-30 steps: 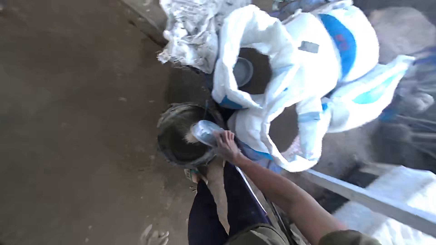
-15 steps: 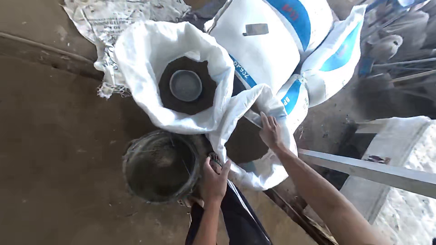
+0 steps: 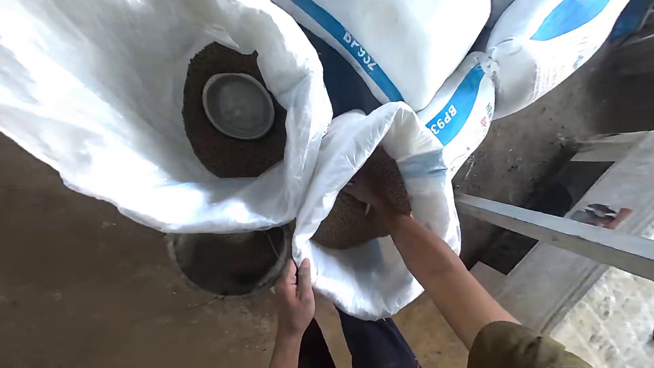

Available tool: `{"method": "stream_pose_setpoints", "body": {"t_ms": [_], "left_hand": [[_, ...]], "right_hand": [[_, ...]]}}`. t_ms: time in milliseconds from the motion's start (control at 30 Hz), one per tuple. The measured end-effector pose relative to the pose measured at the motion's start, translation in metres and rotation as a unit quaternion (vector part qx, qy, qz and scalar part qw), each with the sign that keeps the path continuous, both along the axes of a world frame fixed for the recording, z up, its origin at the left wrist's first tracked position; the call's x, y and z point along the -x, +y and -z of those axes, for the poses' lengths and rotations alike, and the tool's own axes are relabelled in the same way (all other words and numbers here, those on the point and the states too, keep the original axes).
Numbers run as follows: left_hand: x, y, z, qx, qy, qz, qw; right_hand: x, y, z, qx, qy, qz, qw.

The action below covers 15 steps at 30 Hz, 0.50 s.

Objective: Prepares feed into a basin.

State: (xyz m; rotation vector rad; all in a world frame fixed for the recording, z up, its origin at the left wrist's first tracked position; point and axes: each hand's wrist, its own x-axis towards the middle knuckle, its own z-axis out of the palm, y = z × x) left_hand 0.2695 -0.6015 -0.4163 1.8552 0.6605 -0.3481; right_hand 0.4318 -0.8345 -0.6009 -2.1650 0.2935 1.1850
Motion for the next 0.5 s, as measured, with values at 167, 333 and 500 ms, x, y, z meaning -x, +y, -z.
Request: {"method": "stream_pose_setpoints", "body": {"t_ms": [167,333,500], "left_hand": [[-0.004,0.004,-0.001,0.024,0.004,0.032,0.999],[-0.004,0.009,-0.007,0.041,0.04,0.005,0.998],[0.022,0.042,-0.01,0.057,0.062,-0.036,0.996]], "right_hand": [[0.027,-0.001,0.01,-0.051,0.134,-0.023,0.989],[0.011,0.002,-0.048,-0.055,0.131,-0.01,0.99],[-0.012,-0.028,-0.077,-0.026,0.054,0.018,0.998]]}}
